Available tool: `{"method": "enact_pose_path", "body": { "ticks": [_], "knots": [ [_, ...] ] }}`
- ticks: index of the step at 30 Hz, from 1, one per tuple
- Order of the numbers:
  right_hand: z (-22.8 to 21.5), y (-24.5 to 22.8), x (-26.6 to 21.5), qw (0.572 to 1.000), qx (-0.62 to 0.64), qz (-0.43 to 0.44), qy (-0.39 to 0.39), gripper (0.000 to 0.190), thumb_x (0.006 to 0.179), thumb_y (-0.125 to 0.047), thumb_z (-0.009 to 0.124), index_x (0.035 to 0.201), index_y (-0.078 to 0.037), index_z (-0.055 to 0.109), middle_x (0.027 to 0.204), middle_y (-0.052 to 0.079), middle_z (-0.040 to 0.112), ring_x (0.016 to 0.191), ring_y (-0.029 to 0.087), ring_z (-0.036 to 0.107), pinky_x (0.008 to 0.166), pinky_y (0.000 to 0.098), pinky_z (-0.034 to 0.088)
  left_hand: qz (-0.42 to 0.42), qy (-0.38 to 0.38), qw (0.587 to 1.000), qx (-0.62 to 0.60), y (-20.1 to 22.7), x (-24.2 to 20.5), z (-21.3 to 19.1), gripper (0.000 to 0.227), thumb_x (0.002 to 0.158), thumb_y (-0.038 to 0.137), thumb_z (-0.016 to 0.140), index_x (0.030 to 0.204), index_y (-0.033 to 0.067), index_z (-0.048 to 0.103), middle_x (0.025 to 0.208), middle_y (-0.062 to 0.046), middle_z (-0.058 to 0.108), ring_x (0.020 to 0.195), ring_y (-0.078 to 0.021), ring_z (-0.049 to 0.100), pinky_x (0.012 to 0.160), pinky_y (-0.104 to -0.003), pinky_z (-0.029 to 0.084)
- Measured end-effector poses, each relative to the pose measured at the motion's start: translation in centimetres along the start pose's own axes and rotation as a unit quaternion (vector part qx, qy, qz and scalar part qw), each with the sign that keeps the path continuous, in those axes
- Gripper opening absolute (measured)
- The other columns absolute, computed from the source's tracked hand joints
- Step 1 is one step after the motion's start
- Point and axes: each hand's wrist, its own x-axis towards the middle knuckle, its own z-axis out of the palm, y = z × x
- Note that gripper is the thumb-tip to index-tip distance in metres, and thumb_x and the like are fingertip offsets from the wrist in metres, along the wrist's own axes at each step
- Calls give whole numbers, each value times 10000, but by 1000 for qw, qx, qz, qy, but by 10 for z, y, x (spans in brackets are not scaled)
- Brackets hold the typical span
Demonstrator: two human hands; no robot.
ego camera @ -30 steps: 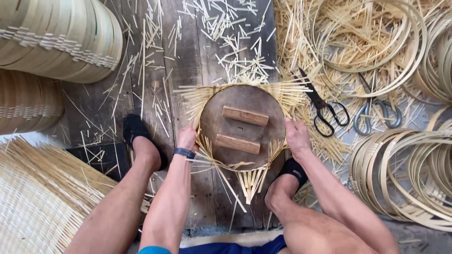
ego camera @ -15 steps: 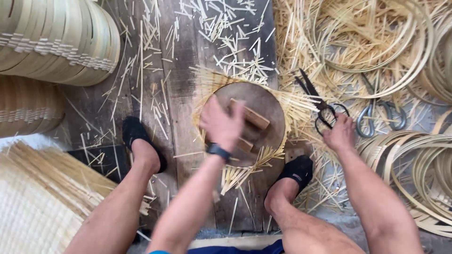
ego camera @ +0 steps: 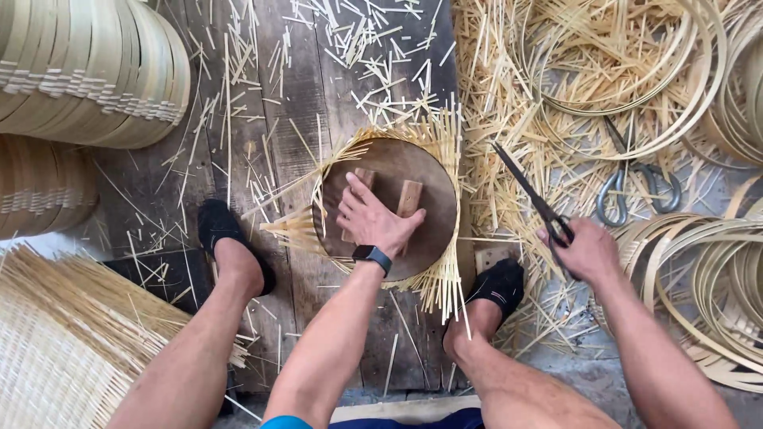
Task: Assembling and trimming the circular base of a bamboo steamer basket using a hoop and wooden mold.
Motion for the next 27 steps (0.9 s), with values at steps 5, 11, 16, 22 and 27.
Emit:
{"method": "enact_pose_path", "body": {
  "ticks": [5, 11, 16, 22, 27],
  "knots": [
    [35, 8, -24, 982, 74, -117, 130, 529, 889, -553, 700, 836, -30, 640, 854, 158, 602, 844, 365, 633, 807, 506, 511, 75, 65, 995, 13, 4, -3, -22, 1490, 460, 621, 934, 1575, 35, 137, 1394, -277, 390, 1226, -442, 406, 1020, -628, 323],
    [43, -4, -36, 970, 93, -177, 138, 531, 875, -532, 688, 994, -17, 648, 968, 175, 603, 972, 366, 611, 888, 483, 491, 59, 83, 995, 2, 12, 7, -9, 1463, 456, 587, 926, 1577, 29, 170, 1367, -262, 411, 1210, -439, 414, 1026, -606, 323],
    [50, -43, -20, 982, 45, -160, 88, 679, 856, -643, 662, 1080, -2, 661, 1001, 186, 607, 1004, 374, 591, 888, 503, 467, -13, 63, 998, 7, 20, -4, 11, 1430, 469, 585, 918, 1563, 38, 177, 1337, -223, 439, 1205, -413, 426, 1023, -598, 331],
    [44, -75, 16, 992, -60, -78, 76, 456, 884, -484, 622, 943, -32, 643, 963, 145, 624, 902, 275, 604, 791, 456, 511, -18, 50, 998, 34, 25, -8, 19, 1484, 462, 595, 912, 1563, 12, 107, 1376, -248, 417, 1234, -410, 418, 1032, -589, 337],
    [5, -55, 37, 979, -176, -102, 8, 455, 1074, -454, 454, 956, -66, 661, 879, 92, 624, 788, 248, 640, 717, 428, 571, -2, 32, 999, 43, 22, -9, 22, 1521, 478, 620, 913, 1570, -5, 58, 1410, -286, 380, 1265, -441, 388, 1055, -611, 309]
  ]
}}
